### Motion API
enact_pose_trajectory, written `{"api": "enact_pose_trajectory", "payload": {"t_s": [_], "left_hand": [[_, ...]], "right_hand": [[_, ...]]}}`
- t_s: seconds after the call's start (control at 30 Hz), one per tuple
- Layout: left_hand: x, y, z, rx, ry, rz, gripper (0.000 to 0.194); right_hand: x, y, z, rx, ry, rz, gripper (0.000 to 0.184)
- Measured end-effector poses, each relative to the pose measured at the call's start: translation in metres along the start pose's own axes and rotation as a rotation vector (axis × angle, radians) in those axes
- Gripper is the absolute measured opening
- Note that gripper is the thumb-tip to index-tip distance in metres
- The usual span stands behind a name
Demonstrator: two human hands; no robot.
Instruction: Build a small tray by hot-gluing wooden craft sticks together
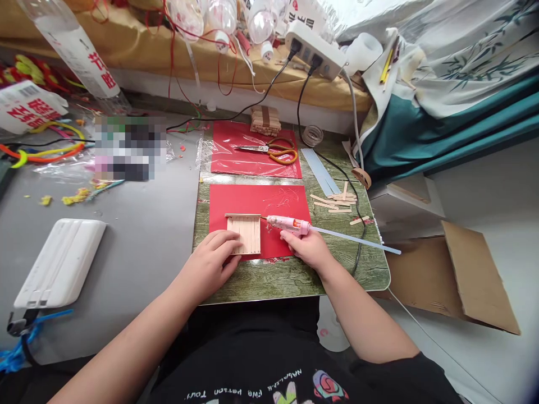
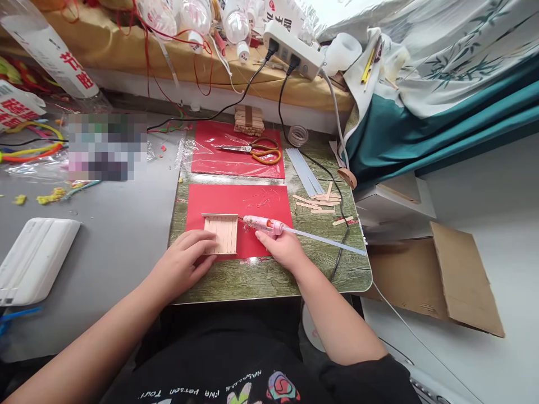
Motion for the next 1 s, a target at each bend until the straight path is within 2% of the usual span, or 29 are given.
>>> {"api": "enact_pose_trajectory", "payload": {"t_s": [0.33, 0.53, 0.73, 1.0], "left_hand": [[-0.0006, 0.0008, 0.0010, 0.005, 0.003, -0.009, 0.016], [-0.0001, 0.0006, 0.0005, -0.001, 0.001, -0.009, 0.015], [-0.0006, 0.0025, 0.0025, 0.004, -0.006, -0.007, 0.016], [-0.0006, 0.0022, 0.0016, -0.007, 0.001, -0.011, 0.016]], "right_hand": [[0.0018, 0.0018, -0.0099, 0.002, 0.024, -0.041, 0.046], [0.0023, 0.0064, -0.0036, 0.030, -0.052, -0.007, 0.040], [0.0022, 0.0061, -0.0036, -0.046, -0.008, -0.048, 0.039], [0.0013, 0.0078, -0.0017, -0.042, -0.037, -0.040, 0.036]]}}
Point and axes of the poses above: each hand's wrist, its own x-axis towards the middle knuckle, its own y-axis out of the palm, z = x × y, the point moved 5 cm from there along x, towards the middle knuckle, and after that the axes turned 4 degrees about z, right-handed, at the moved point
